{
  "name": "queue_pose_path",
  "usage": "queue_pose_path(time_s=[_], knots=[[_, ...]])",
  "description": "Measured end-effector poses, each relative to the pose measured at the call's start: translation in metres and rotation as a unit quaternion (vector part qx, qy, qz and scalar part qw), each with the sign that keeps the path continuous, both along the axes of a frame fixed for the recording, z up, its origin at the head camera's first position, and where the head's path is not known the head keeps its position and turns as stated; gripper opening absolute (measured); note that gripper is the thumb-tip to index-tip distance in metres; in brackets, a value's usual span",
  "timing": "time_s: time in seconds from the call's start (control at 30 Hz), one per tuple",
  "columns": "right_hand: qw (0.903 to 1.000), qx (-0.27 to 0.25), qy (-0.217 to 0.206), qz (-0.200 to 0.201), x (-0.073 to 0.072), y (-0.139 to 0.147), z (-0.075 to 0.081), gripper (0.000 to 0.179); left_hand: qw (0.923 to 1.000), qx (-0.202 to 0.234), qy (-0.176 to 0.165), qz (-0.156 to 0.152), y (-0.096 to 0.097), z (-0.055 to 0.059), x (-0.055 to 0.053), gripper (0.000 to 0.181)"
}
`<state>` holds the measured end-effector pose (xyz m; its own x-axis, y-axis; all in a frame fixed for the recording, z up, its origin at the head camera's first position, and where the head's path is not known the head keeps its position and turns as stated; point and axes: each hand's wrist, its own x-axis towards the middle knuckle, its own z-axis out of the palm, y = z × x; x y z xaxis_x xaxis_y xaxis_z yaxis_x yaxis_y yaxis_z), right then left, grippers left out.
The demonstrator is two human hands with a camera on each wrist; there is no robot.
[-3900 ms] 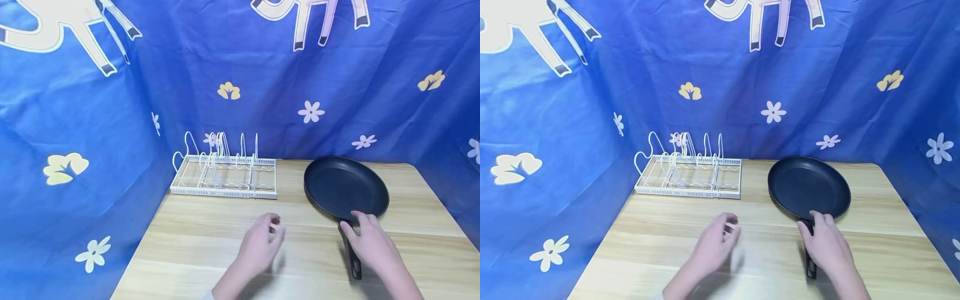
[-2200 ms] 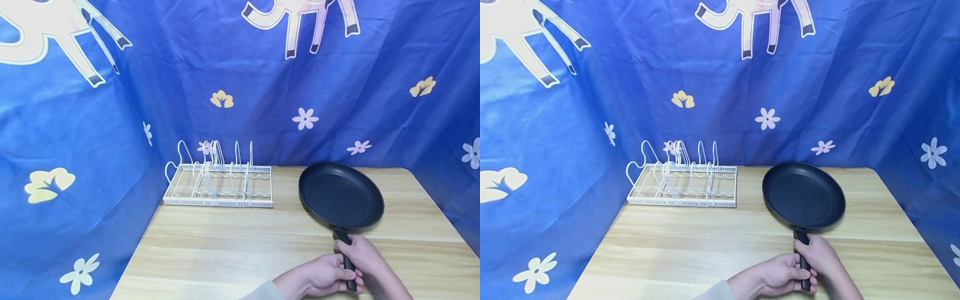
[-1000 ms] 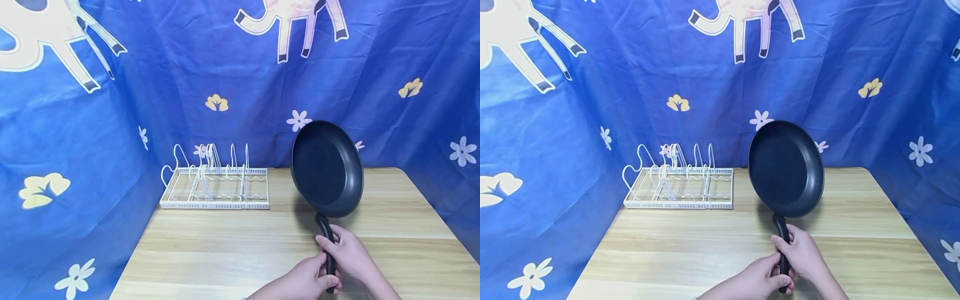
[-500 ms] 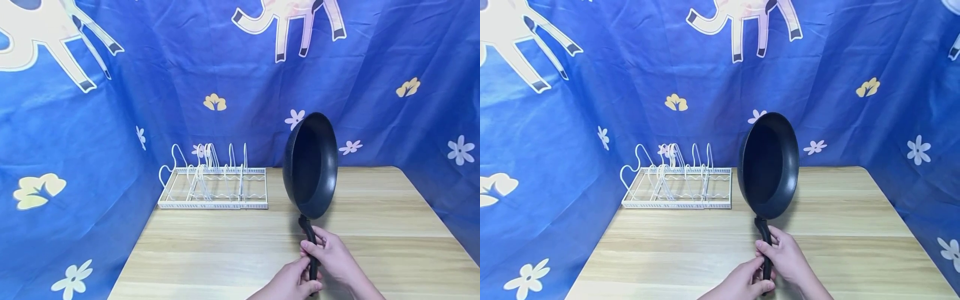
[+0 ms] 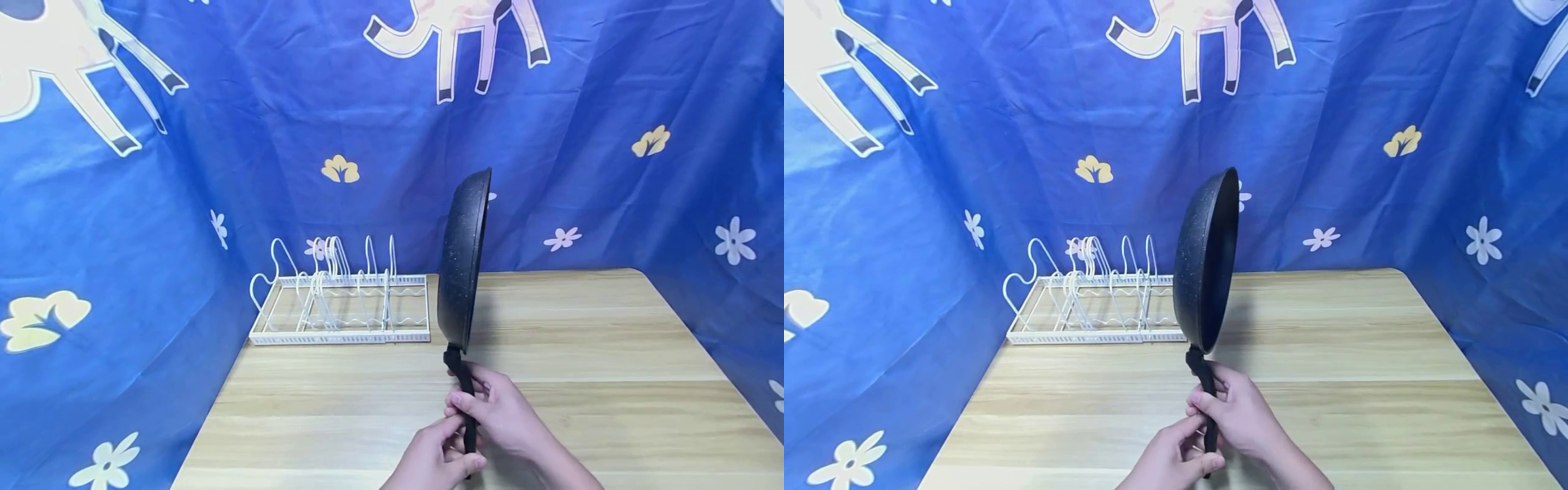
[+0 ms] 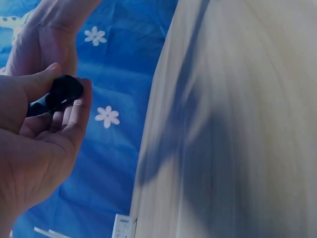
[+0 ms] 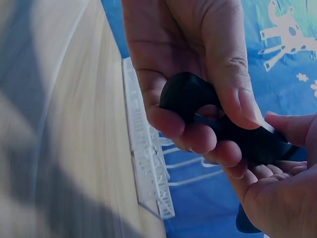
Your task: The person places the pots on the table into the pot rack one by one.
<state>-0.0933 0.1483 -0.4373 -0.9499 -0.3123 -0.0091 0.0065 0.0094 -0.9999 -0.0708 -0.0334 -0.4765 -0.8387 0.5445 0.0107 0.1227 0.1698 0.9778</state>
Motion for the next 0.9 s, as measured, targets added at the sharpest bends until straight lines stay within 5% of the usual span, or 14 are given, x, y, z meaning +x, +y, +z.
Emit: queue_pose_path(time_s=[0.37,0.77,0.9], knots=[[0.9985,0.007,0.045,0.032,-0.004,-0.029,0.017,0.049,0.9962,0.0,0.079,0.036,-0.027,0.008,0.003,0.038],[0.9945,0.036,0.072,0.067,-0.018,-0.067,0.04,0.03,0.9689,-0.018,0.206,0.137,-0.052,0.016,0.004,0.024],[0.9923,0.038,0.081,0.086,-0.025,-0.076,0.04,0.033,0.9608,-0.029,0.204,0.185,-0.055,0.017,0.005,0.024]])
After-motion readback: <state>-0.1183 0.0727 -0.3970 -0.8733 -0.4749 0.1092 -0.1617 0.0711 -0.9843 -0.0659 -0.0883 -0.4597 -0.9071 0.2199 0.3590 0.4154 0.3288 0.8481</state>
